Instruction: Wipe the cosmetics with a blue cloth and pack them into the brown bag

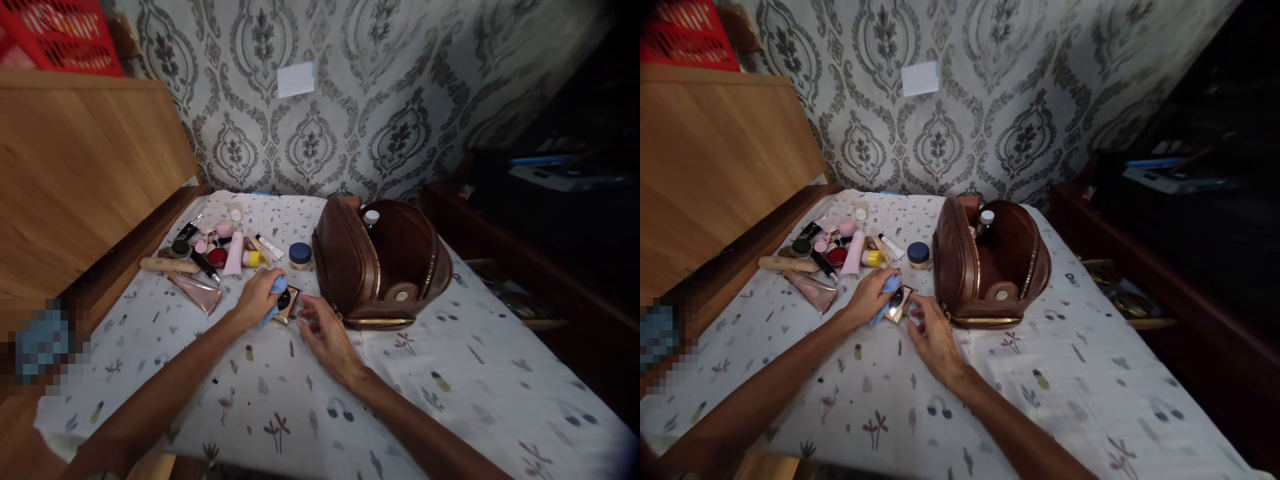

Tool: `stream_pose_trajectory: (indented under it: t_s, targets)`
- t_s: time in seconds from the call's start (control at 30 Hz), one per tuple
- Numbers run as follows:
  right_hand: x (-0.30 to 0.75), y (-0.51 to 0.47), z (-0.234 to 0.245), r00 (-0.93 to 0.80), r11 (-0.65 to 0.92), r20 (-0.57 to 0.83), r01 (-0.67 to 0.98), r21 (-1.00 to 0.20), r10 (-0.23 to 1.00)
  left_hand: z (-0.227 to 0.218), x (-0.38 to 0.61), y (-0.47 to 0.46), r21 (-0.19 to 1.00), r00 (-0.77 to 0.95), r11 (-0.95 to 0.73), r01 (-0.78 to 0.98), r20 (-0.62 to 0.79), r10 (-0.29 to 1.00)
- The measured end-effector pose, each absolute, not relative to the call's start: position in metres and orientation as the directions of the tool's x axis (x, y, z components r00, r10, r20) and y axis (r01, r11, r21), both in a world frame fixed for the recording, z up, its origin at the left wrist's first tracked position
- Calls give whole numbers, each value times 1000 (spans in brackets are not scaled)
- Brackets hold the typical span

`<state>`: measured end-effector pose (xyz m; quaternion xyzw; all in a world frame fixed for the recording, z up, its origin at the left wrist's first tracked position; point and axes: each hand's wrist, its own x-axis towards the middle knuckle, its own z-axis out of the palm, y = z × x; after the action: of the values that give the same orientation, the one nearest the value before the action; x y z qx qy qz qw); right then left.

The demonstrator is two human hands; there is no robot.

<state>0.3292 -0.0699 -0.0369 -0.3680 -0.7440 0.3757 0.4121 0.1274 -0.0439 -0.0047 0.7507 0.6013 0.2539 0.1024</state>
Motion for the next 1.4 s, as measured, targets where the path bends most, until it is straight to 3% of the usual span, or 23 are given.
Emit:
stream_pose_trajectory:
  t_s: [0.23, 0.43, 0.6, 0.7, 0.8, 1.03, 1.17, 1.4]
  targets:
    - [319, -66, -28, -461, 520, 342, 343, -782, 819, -19, 104, -32, 652, -20, -193, 733, 304, 952]
    - [291, -56, -25, -463, 639, 450, 442, -630, 764, -25, 98, -28, 650, -31, -200, 733, 326, 945]
    - [271, -42, -44, -422, 616, 451, 477, -627, 786, -22, 100, -34, 612, 5, -233, 756, 350, 937]
    - [271, -38, -50, -425, 599, 429, 466, -651, 797, -9, 93, -35, 523, 7, -198, 829, 345, 939]
    - [274, -38, -49, -444, 597, 412, 454, -661, 795, 14, 73, -24, 351, -80, -40, 935, 320, 944]
    - [274, -41, -44, -524, 609, 342, 508, -609, 780, 50, 1, 37, 191, -286, 242, 951, 253, 924]
    - [274, -39, -47, -518, 601, 323, 569, -562, 792, 51, -25, 67, 110, -214, 197, 974, 170, 962]
    - [281, -25, -58, -325, 545, 452, 639, -543, 831, 49, -43, 101, 26, 16, -14, 1000, -56, 998]
